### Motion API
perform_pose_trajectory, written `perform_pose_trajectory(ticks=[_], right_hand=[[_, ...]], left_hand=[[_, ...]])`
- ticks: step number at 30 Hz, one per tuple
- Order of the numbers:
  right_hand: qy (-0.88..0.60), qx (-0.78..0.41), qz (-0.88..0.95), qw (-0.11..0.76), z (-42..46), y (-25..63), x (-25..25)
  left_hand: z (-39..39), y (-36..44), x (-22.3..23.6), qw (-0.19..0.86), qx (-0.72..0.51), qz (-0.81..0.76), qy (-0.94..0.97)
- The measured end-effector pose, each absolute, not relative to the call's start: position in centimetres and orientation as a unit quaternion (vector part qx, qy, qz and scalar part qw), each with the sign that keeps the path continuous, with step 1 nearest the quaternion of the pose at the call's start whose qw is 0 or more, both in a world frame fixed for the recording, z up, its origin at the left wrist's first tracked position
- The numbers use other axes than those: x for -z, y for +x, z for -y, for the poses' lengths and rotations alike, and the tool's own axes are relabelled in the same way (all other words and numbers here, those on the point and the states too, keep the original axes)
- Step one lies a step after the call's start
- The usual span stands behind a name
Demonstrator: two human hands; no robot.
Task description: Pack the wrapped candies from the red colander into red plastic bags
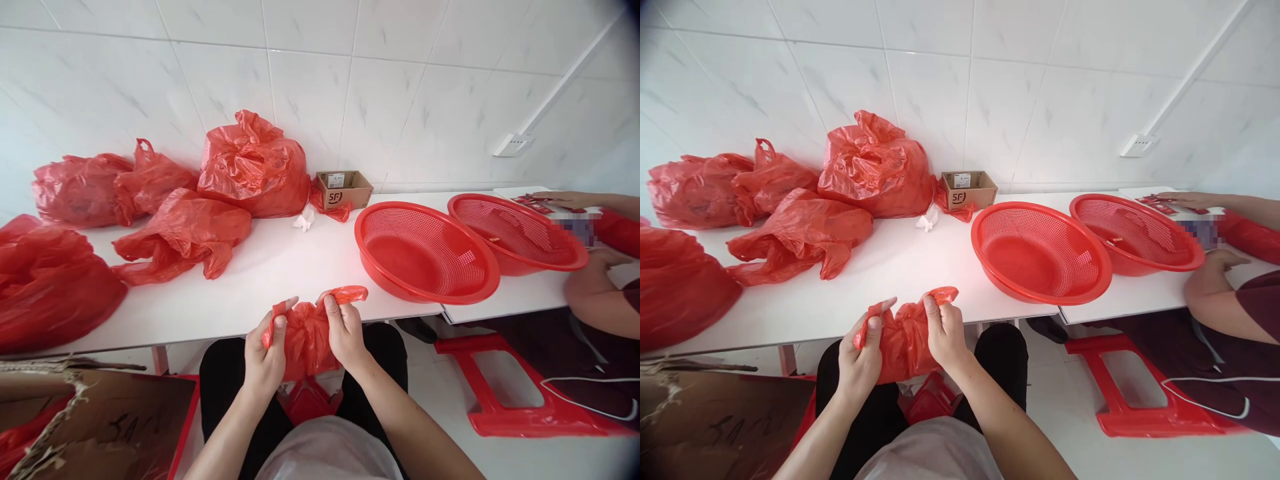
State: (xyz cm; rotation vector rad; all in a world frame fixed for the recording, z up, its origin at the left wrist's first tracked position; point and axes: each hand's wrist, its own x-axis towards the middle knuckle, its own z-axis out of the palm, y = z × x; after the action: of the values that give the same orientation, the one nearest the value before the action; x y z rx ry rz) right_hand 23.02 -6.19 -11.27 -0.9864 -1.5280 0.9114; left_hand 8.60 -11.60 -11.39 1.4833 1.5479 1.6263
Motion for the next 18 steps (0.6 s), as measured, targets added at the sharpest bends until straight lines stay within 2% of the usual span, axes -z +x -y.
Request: perform_pose_trajectory(ticks=[5, 9, 11, 15, 18], right_hand=[[-0.413, -0.311, 0.630, 0.580, 3.9, 21.4, 9.5], [-0.433, -0.270, 0.640, 0.575, 2.1, 20.4, 10.7], [-0.464, -0.253, 0.646, 0.551, 1.4, 20.3, 12.2], [-0.537, -0.257, 0.665, 0.451, 0.5, 20.7, 15.1], [-0.545, -0.255, 0.680, 0.419, -0.1, 21.2, 16.1]], left_hand=[[7.1, 8.7, 10.8, 0.099, -0.610, -0.573, 0.538], [4.0, 9.0, 11.8, 0.101, -0.582, -0.602, 0.537], [3.3, 9.2, 12.7, 0.122, -0.561, -0.619, 0.536], [3.0, 9.6, 14.2, 0.167, -0.495, -0.656, 0.544], [2.9, 9.6, 14.6, 0.181, -0.456, -0.673, 0.553]])
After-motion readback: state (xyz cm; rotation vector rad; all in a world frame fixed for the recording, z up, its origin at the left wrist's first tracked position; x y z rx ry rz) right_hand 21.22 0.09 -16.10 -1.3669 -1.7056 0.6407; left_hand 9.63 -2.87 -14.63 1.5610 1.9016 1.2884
